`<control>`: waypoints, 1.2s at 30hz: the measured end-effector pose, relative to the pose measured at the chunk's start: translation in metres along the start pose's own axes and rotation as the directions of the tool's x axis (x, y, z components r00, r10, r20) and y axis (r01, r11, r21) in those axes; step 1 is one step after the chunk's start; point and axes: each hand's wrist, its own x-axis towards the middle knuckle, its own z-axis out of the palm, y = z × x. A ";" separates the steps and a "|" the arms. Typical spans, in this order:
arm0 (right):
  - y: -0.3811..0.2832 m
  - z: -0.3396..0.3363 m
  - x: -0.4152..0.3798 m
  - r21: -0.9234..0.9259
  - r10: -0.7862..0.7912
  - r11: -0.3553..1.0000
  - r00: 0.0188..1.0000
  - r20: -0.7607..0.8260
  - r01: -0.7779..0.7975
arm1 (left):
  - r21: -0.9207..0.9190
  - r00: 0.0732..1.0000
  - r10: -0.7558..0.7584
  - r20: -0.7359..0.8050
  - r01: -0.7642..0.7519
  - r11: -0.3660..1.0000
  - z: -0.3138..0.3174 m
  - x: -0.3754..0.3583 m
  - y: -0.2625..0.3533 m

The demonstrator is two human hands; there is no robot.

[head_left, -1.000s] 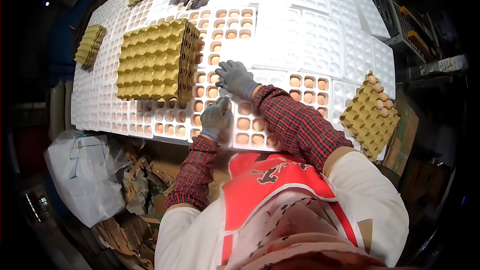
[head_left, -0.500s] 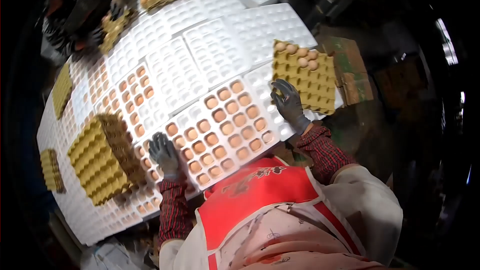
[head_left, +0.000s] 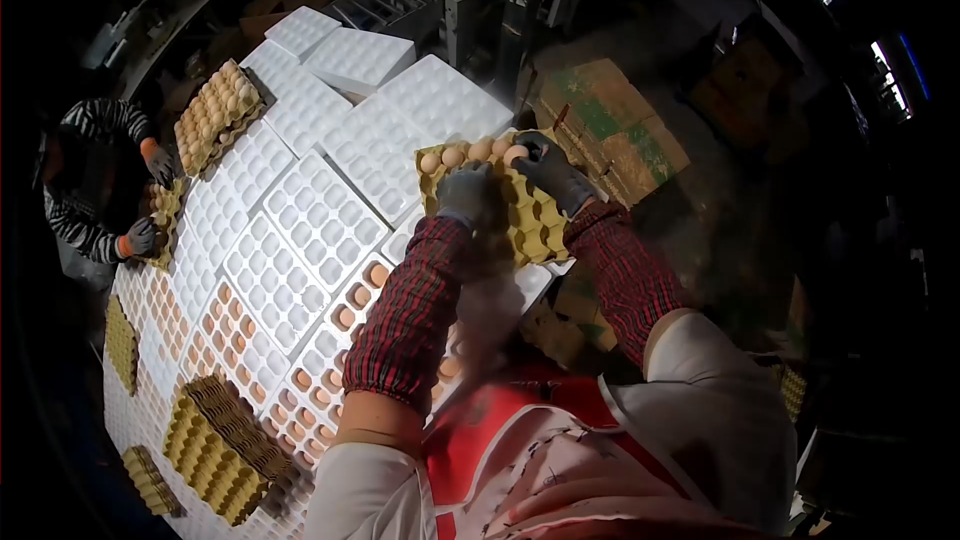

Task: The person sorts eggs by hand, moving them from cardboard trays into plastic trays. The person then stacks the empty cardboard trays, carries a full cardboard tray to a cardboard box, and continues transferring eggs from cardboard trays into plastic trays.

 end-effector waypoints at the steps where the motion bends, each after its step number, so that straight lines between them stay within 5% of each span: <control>1: -0.002 -0.015 0.004 0.353 0.226 0.909 0.974 0.022 -0.220 | 0.043 0.999 -0.026 0.032 0.024 0.999 0.005 0.012 0.002; 3: -0.002 -0.027 0.017 0.265 0.397 0.878 0.916 0.063 -0.399 | 0.039 0.990 -0.087 0.109 0.083 0.996 0.014 0.022 0.001; 4: -0.011 -0.026 0.025 -0.009 0.275 0.961 0.959 0.075 -0.275 | 0.041 0.982 -0.116 0.152 0.111 0.993 0.010 0.025 0.001; 6: -0.030 -0.012 0.043 -0.510 0.047 0.858 0.978 0.205 0.066 | -0.283 0.990 -0.138 0.000 0.132 0.950 -0.003 0.012 -0.001; 7: -0.027 -0.007 0.050 -0.591 0.047 0.795 0.959 0.280 0.134 | -0.431 0.983 -0.167 -0.076 0.119 0.894 -0.010 0.008 -0.009; 8: -0.024 -0.001 0.056 -0.658 0.055 0.724 0.934 0.353 0.206 | -0.548 0.928 -0.159 -0.338 -0.057 0.834 -0.004 0.013 -0.026; 9: -0.022 0.003 0.061 -0.712 0.071 0.643 0.905 0.420 0.280 | -0.870 0.917 -0.387 -0.098 0.110 0.481 0.000 0.013 -0.047; 11: -0.030 -0.004 0.062 -0.620 0.014 0.752 0.935 0.355 0.224 | -0.944 0.859 -0.469 0.203 0.299 0.139 -0.016 0.020 -0.078; 12: -0.019 -0.006 0.059 -0.217 0.096 0.975 0.967 0.237 -0.044 | -0.727 0.846 -0.471 0.249 0.485 0.486 -0.016 0.029 -0.104; 13: -0.005 -0.008 0.056 0.262 0.230 0.927 0.958 0.170 -0.269 | -0.555 0.927 -0.363 0.091 0.350 0.755 -0.024 0.032 -0.099; 14: -0.023 -0.016 0.052 0.539 0.253 0.773 0.942 0.220 -0.334 | -0.309 0.979 -0.204 -0.023 0.187 0.933 -0.039 0.036 -0.079; 15: -0.021 -0.013 0.056 0.471 0.262 0.797 0.919 0.296 -0.379 | -0.024 0.997 -0.013 -0.080 0.011 1.000 -0.049 0.038 -0.060; 17: -0.011 -0.004 0.069 0.325 0.287 0.834 0.853 0.435 -0.446 | 0.212 0.996 0.000 0.092 -0.020 0.977 -0.045 0.049 -0.047; 18: -0.008 0.015 0.074 0.101 0.124 0.979 0.906 0.405 -0.179 | 0.272 0.987 -0.011 0.160 -0.033 0.962 -0.040 0.057 -0.048; 19: -0.048 0.026 0.073 -0.549 0.153 0.834 0.935 0.320 0.052 | 0.331 0.974 -0.026 0.226 -0.052 0.942 -0.034 0.062 -0.048; 20: -0.042 0.042 0.078 -0.733 0.149 0.657 0.924 0.352 0.173 | 0.291 0.956 -0.054 0.287 -0.033 0.956 -0.049 0.062 -0.028; 21: -0.035 0.055 0.080 -0.855 0.156 0.432 0.910 0.385 0.288 | 0.202 0.976 -0.071 0.205 0.029 0.979 -0.048 0.053 -0.031; 23: -0.048 0.072 0.082 -0.918 0.304 0.210 0.870 0.389 0.337 | 0.015 0.992 -0.124 0.030 0.123 0.992 -0.046 0.043 -0.049; 24: -0.055 0.076 0.083 -0.925 0.376 0.097 0.847 0.375 0.367 | -0.262 0.989 -0.149 -0.020 0.139 0.955 -0.054 0.039 -0.067; 25: -0.058 0.074 0.083 -0.915 0.314 0.163 0.859 0.403 0.370 | -0.531 0.971 -0.240 0.007 0.207 0.821 -0.064 0.035 -0.079; 27: -0.056 0.057 0.076 -0.876 0.194 0.289 0.872 0.449 0.386 | -0.904 0.914 -0.383 0.136 0.273 0.329 -0.079 0.023 -0.095; 28: -0.048 0.051 0.075 -0.838 0.188 0.464 0.892 0.411 0.289 | -0.866 0.926 -0.347 0.148 0.291 0.407 -0.081 0.023 -0.104; 29: -0.046 0.045 0.068 -0.802 -0.004 0.520 0.939 0.343 0.295 | -0.808 0.926 -0.279 0.253 0.360 0.465 -0.076 0.031 -0.117; 30: -0.044 0.039 0.063 -0.703 0.049 0.688 0.956 0.289 0.177 | -0.486 0.972 -0.200 0.126 0.236 0.842 -0.063 0.028 -0.124; 31: -0.057 0.033 0.059 -0.571 0.116 0.819 0.962 0.246 0.048 | -0.027 0.996 -0.071 0.056 0.073 0.997 -0.071 0.032 -0.097; 32: -0.061 0.028 0.053 -0.161 0.246 0.966 0.907 0.342 -0.201 | 0.172 0.972 -0.162 0.172 0.133 0.976 -0.069 0.036 -0.081; 33: -0.064 0.023 0.047 0.226 0.369 0.840 0.825 0.428 -0.493 | 0.366 0.955 -0.227 0.190 0.146 0.919 -0.053 0.039 -0.075; 34: -0.063 0.029 0.033 0.517 0.336 0.609 0.786 0.519 -0.601 | 0.375 0.968 -0.202 0.151 0.133 0.917 -0.041 0.039 -0.083; 35: -0.065 0.037 0.020 0.709 0.271 0.274 0.759 0.591 -0.650 | 0.388 0.978 -0.176 0.115 0.119 0.914 -0.040 0.037 -0.082; 36: -0.067 0.040 0.013 0.715 0.161 0.243 0.754 0.637 -0.656 | 0.328 0.983 -0.175 0.059 0.147 0.933 -0.039 0.032 -0.081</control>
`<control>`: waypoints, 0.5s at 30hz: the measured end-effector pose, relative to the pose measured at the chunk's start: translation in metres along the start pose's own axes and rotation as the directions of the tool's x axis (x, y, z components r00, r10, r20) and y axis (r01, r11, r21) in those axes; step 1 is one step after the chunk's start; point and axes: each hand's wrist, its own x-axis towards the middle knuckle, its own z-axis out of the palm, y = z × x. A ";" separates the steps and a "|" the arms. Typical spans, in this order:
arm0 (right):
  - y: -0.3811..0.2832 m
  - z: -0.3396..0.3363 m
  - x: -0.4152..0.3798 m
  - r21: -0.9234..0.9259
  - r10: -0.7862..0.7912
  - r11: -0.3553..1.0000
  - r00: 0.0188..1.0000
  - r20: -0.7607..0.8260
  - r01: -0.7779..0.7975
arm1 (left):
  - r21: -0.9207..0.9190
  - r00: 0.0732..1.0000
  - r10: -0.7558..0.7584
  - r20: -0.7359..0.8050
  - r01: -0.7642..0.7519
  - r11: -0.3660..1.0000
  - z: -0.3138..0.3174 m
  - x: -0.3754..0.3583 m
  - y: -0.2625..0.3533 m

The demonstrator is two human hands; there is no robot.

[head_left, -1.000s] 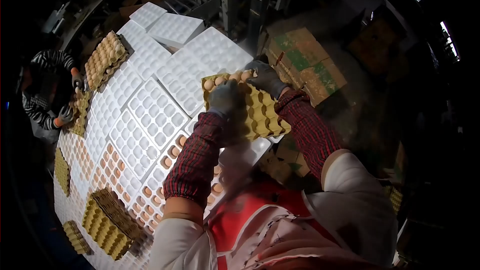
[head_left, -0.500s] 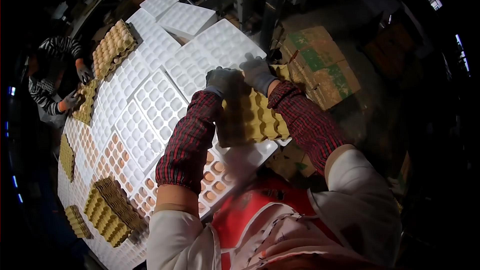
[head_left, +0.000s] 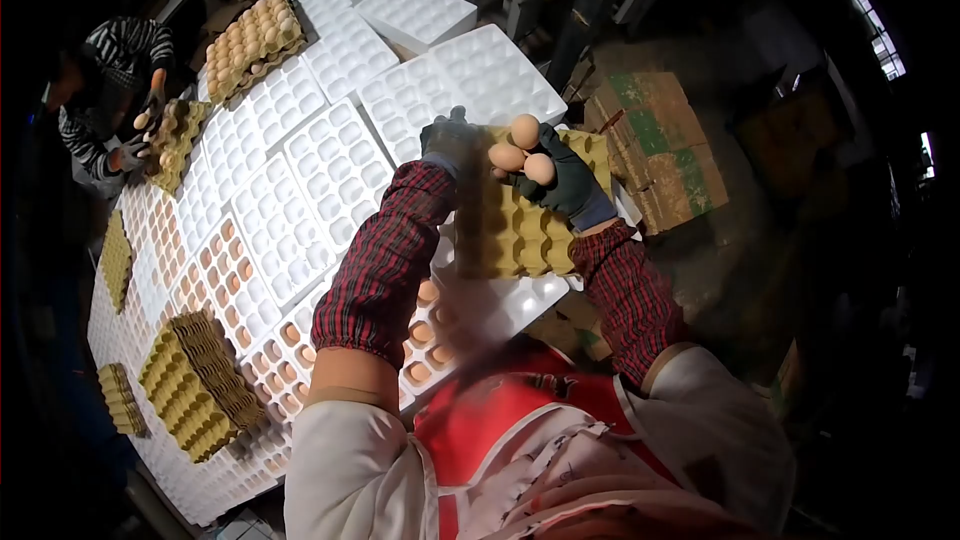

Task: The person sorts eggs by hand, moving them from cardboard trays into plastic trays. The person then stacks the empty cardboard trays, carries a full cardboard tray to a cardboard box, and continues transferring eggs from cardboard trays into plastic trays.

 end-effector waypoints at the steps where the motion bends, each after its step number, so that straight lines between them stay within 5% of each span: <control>1: 0.005 0.008 -0.005 0.153 0.087 0.984 0.995 0.056 -0.094 | -0.063 0.998 -0.036 -0.046 0.033 0.997 -0.017 -0.014 0.003; 2: 0.014 0.025 -0.013 -0.060 -0.023 0.998 1.000 -0.010 0.022 | -0.333 0.995 -0.087 -0.043 0.068 0.940 -0.042 -0.033 0.000; 4: 0.037 0.048 -0.022 -0.112 -0.019 0.994 0.999 -0.037 0.015 | -0.619 0.858 -0.364 -0.363 0.070 0.782 -0.046 -0.079 -0.001; 5: 0.051 0.046 -0.019 0.032 0.096 0.995 0.995 -0.030 -0.095 | -0.811 0.849 -0.430 -0.307 0.003 0.585 -0.043 -0.108 -0.011; 6: 0.072 0.048 -0.017 -0.032 0.138 0.990 0.990 -0.029 -0.139 | -0.882 0.798 -0.536 -0.276 0.011 0.470 -0.040 -0.149 -0.008; 8: 0.099 0.076 -0.015 -0.291 0.264 0.918 0.963 -0.058 -0.270 | -0.840 0.779 -0.596 -0.195 0.180 0.511 -0.035 -0.227 -0.015; 9: 0.113 0.108 -0.012 -0.531 0.258 0.801 0.960 -0.112 -0.277 | -0.827 0.762 -0.640 -0.102 0.293 0.480 -0.042 -0.267 -0.018; 10: 0.126 0.141 -0.008 -0.728 0.250 0.622 0.954 -0.166 -0.289 | -0.738 0.686 -0.707 -0.171 0.386 0.554 -0.040 -0.304 -0.028; 11: 0.170 0.125 0.010 -0.750 0.140 0.661 0.978 0.158 0.027 | -0.639 0.612 -0.751 -0.247 0.480 0.601 -0.031 -0.338 -0.044; 12: 0.193 0.137 0.019 -0.924 0.037 0.267 0.955 0.293 0.273 | -0.541 0.561 -0.805 -0.193 0.624 0.564 -0.026 -0.367 -0.064; 15: 0.256 0.196 0.043 -0.914 0.134 -0.213 0.937 0.323 0.346 | -0.197 0.487 -0.871 -0.061 0.850 0.489 -0.040 -0.408 -0.101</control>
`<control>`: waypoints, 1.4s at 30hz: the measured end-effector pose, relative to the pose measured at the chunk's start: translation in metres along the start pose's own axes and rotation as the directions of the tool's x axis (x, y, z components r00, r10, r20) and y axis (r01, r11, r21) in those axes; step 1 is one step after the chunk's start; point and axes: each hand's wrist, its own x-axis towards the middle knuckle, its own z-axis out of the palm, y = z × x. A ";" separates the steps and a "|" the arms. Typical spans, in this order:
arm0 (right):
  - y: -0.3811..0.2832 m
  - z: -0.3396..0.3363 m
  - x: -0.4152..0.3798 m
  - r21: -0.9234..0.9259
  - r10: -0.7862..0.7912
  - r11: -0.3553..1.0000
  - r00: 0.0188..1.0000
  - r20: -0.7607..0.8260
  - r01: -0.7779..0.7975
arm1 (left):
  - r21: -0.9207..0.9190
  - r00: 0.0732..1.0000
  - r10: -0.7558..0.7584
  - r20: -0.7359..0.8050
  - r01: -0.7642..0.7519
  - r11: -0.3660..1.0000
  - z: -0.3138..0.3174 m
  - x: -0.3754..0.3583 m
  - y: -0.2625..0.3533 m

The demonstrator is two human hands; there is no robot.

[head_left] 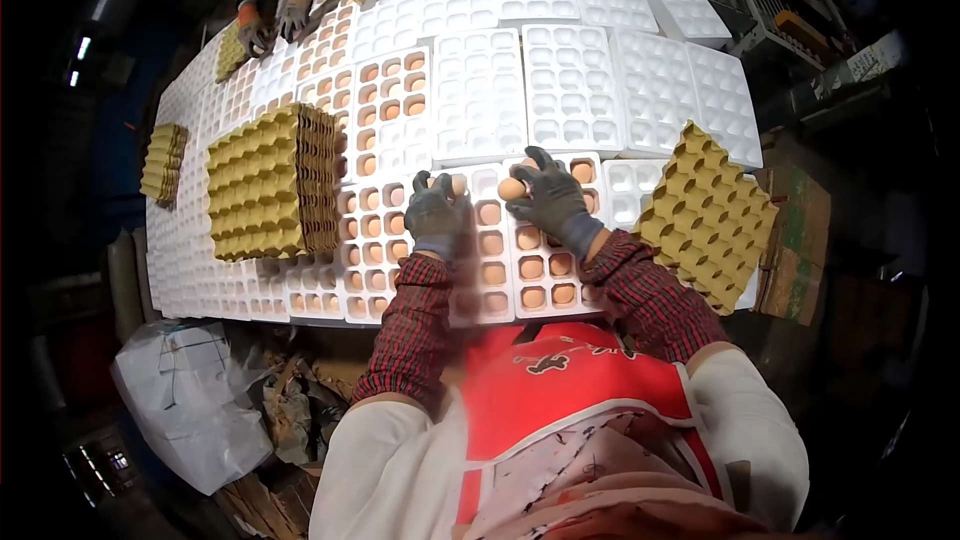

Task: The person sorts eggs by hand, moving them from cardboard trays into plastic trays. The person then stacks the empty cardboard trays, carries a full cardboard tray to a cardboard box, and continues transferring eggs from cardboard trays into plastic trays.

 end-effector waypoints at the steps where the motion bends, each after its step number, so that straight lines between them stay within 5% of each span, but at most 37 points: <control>1: -0.010 0.018 0.015 -0.161 -0.027 0.986 0.999 0.044 0.034 | 0.063 0.998 -0.033 0.062 0.029 0.998 0.007 0.007 -0.011; 2: -0.021 0.030 0.028 -0.314 -0.048 0.946 0.995 0.090 0.075 | 0.041 0.992 -0.006 0.124 0.001 0.999 0.010 0.013 -0.020; 5: -0.042 0.038 0.058 -0.324 0.118 0.945 0.968 0.223 -0.041 | -0.079 0.999 0.046 0.009 -0.045 0.996 0.010 0.028 -0.042; 8: -0.049 0.055 0.089 -0.240 -0.048 0.968 0.991 0.126 0.077 | -0.154 0.982 0.144 -0.119 -0.162 0.975 0.008 0.060 -0.069; 12: -0.059 0.075 0.150 -0.188 -0.004 0.978 0.914 0.406 0.088 | -0.041 0.937 0.348 0.038 -0.347 0.937 0.006 0.100 -0.090; 13: -0.061 0.082 0.162 -0.269 -0.048 0.948 0.916 0.399 0.167 | -0.103 0.937 0.346 -0.050 -0.349 0.931 0.001 0.101 -0.095; 14: -0.060 0.087 0.169 -0.231 -0.029 0.966 0.938 0.344 0.115 | -0.212 0.950 0.311 0.023 -0.299 0.930 -0.009 0.103 -0.100; 16: -0.065 0.088 0.178 -0.142 0.021 0.990 0.970 0.241 0.014 | -0.195 0.943 0.235 -0.237 -0.283 0.939 -0.005 0.109 -0.112; 18: -0.086 0.089 0.190 0.014 -0.068 0.998 0.991 0.116 0.067 | -0.235 0.923 0.188 -0.337 -0.276 0.932 -0.007 0.114 -0.112; 20: -0.087 0.113 0.206 -0.095 -0.261 0.962 0.965 -0.023 0.258 | -0.171 0.873 0.244 -0.422 -0.341 0.924 0.007 0.123 -0.121; 21: -0.087 0.119 0.202 -0.338 -0.193 0.909 0.965 0.179 0.245 | -0.196 0.900 0.226 -0.372 -0.315 0.929 0.021 0.121 -0.125; 22: -0.087 0.118 0.191 -0.389 -0.129 0.900 0.973 0.193 0.196 | -0.081 0.919 0.233 -0.317 -0.271 0.959 0.037 0.119 -0.130; 26: -0.051 0.072 0.115 -0.021 -0.118 0.993 0.981 -0.153 0.116 | -0.088 0.892 0.282 -0.353 -0.332 0.939 0.037 0.111 -0.134; 28: -0.002 0.024 0.051 -0.107 -0.020 0.994 0.942 -0.336 -0.018 | -0.173 0.875 0.210 -0.436 -0.311 0.934 0.043 0.111 -0.132; 29: 0.022 -0.010 0.012 -0.179 0.075 0.969 0.893 -0.444 -0.170 | -0.360 0.896 0.153 -0.417 -0.317 0.878 0.043 0.110 -0.122; 30: 0.059 -0.036 -0.027 -0.249 0.182 0.899 0.825 -0.536 -0.360 | -0.360 0.860 0.212 -0.464 -0.402 0.842 0.034 0.096 -0.096; 31: 0.092 -0.062 -0.068 -0.267 0.282 0.788 0.710 -0.645 -0.555 | -0.625 0.926 0.193 -0.324 -0.363 0.691 0.022 0.079 -0.066; 32: 0.129 -0.083 -0.112 -0.307 0.354 0.617 0.604 -0.714 -0.725 | -0.731 0.962 0.163 -0.218 -0.272 0.626 0.045 0.075 -0.044; 33: 0.152 -0.104 -0.151 -0.228 0.472 0.433 0.435 -0.767 -0.872 | -0.754 0.934 0.278 -0.225 -0.348 0.558 0.050 0.062 -0.011; 35: 0.198 -0.129 -0.218 -0.116 0.644 0.186 0.210 -0.735 -0.976 | -0.954 0.905 0.385 0.182 0.068 0.292 0.039 0.024 0.065; 36: 0.196 -0.140 -0.234 -0.007 0.740 0.197 0.153 -0.655 -0.980 | -0.859 0.827 0.559 -0.064 -0.330 0.391 0.051 0.022 0.098; 37: 0.214 -0.145 -0.245 0.106 0.837 0.174 0.090 -0.540 -0.979 | -0.918 0.796 0.574 0.191 -0.061 0.391 0.083 0.018 0.128; 38: 0.244 -0.138 -0.265 0.153 0.835 0.288 0.169 -0.524 -0.945 | -0.924 0.768 0.640 0.019 -0.231 0.304 0.126 0.014 0.161; 39: 0.279 -0.125 -0.278 0.260 0.806 0.313 0.110 -0.582 -0.914 | -0.897 0.757 0.648 0.086 -0.224 0.381 0.173 0.014 0.182; 40: 0.254 -0.137 -0.273 0.475 0.829 0.473 0.193 -0.525 -0.742 | -0.847 0.564 0.654 0.504 0.175 0.501 0.102 0.004 0.208; 41: 0.266 -0.135 -0.281 0.432 0.768 0.585 0.298 -0.567 -0.687 | -0.858 0.590 0.670 0.451 0.081 0.507 0.121 0.003 0.220; 42: 0.276 -0.135 -0.288 0.387 0.694 0.687 0.398 -0.599 -0.616 | -0.965 0.736 0.661 0.147 -0.042 0.261 0.199 0.000 0.234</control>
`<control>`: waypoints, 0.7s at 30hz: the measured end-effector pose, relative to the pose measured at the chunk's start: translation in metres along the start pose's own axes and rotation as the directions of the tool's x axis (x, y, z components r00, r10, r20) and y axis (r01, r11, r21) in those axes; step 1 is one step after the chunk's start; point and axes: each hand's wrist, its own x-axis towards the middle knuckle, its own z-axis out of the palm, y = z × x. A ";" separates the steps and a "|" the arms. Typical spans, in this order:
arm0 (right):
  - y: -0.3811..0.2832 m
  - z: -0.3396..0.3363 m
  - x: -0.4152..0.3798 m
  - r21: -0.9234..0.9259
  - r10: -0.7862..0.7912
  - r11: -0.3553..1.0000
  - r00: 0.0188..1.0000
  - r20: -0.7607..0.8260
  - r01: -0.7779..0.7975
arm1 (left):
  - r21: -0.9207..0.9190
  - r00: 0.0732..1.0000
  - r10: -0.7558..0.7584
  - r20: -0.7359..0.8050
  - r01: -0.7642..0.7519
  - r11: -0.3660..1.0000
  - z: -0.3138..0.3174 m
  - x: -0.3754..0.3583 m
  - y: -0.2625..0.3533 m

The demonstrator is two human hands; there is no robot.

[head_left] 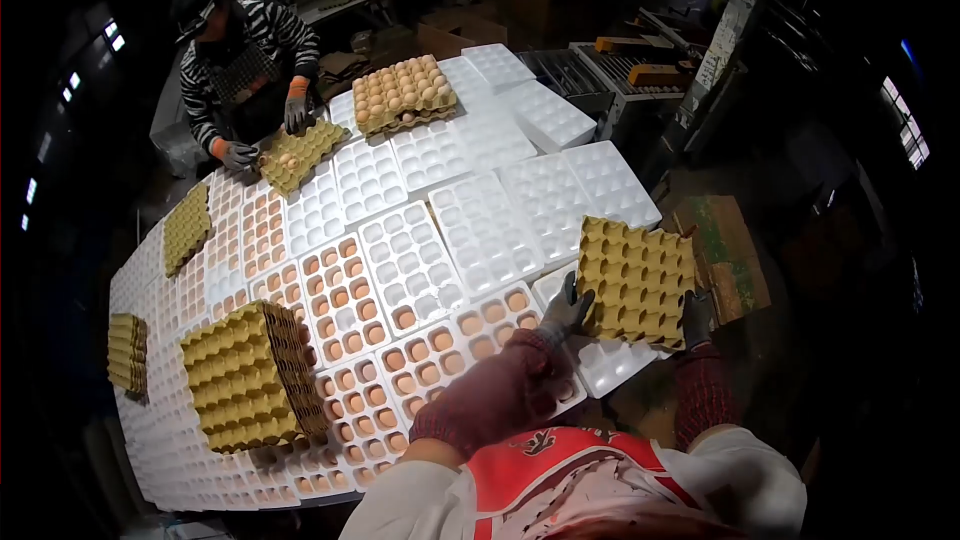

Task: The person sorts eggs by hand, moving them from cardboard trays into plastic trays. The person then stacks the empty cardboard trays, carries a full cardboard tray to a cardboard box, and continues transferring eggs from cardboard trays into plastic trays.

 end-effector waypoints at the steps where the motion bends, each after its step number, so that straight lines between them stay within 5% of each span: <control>1: -0.041 -0.008 -0.017 0.170 0.069 0.983 0.997 -0.031 -0.063 | 0.006 0.999 0.014 -0.039 -0.013 1.000 -0.001 -0.003 0.021; 3: -0.068 -0.011 -0.024 0.498 0.094 0.864 0.995 -0.014 -0.074 | 0.033 0.991 -0.103 -0.088 0.106 0.994 -0.013 -0.031 0.114; 4: -0.081 -0.008 -0.026 0.479 0.010 0.878 0.999 -0.040 0.010 | 0.049 0.967 -0.231 -0.104 0.237 0.970 -0.029 -0.048 0.155; 5: -0.112 -0.002 -0.035 0.457 -0.075 0.885 0.995 -0.060 0.094 | -0.063 0.989 -0.145 -0.029 0.143 0.988 -0.047 -0.059 0.165; 9: -0.185 0.051 -0.049 0.504 -0.346 0.827 0.933 0.103 0.251 | -0.244 0.929 -0.089 -0.358 -0.001 0.970 -0.132 -0.116 0.146; 11: -0.225 0.086 -0.057 0.611 -0.463 0.762 0.839 0.287 0.212 | -0.111 0.798 0.052 -0.600 -0.147 0.983 -0.188 -0.162 0.146; 12: -0.276 0.085 -0.079 0.737 -0.367 0.664 0.803 0.469 -0.127 | 0.128 0.667 0.194 -0.719 -0.147 0.981 -0.212 -0.196 0.160; 14: -0.299 0.109 -0.080 0.635 -0.404 0.772 0.762 0.505 -0.012 | 0.128 0.513 0.158 -0.843 -0.094 0.987 -0.263 -0.261 0.197; 16: -0.315 0.131 -0.094 0.627 -0.395 0.775 0.718 0.573 -0.074 | 0.297 0.271 0.289 -0.918 -0.013 0.955 -0.315 -0.323 0.194; 17: -0.319 0.136 -0.101 0.620 -0.379 0.778 0.712 0.592 -0.101 | 0.197 0.157 0.205 -0.966 -0.068 0.978 -0.324 -0.345 0.212; 18: -0.315 0.149 -0.106 0.653 -0.405 0.746 0.687 0.603 -0.133 | 0.256 0.144 0.254 -0.956 -0.006 0.967 -0.346 -0.374 0.210; 19: -0.317 0.158 -0.112 0.631 -0.404 0.763 0.658 0.636 -0.142 | 0.305 0.049 0.312 -0.949 -0.119 0.945 -0.357 -0.386 0.215; 21: -0.321 0.173 -0.126 0.578 -0.358 0.795 0.627 0.692 -0.184 | 0.246 -0.110 0.263 -0.958 0.147 0.958 -0.408 -0.437 0.165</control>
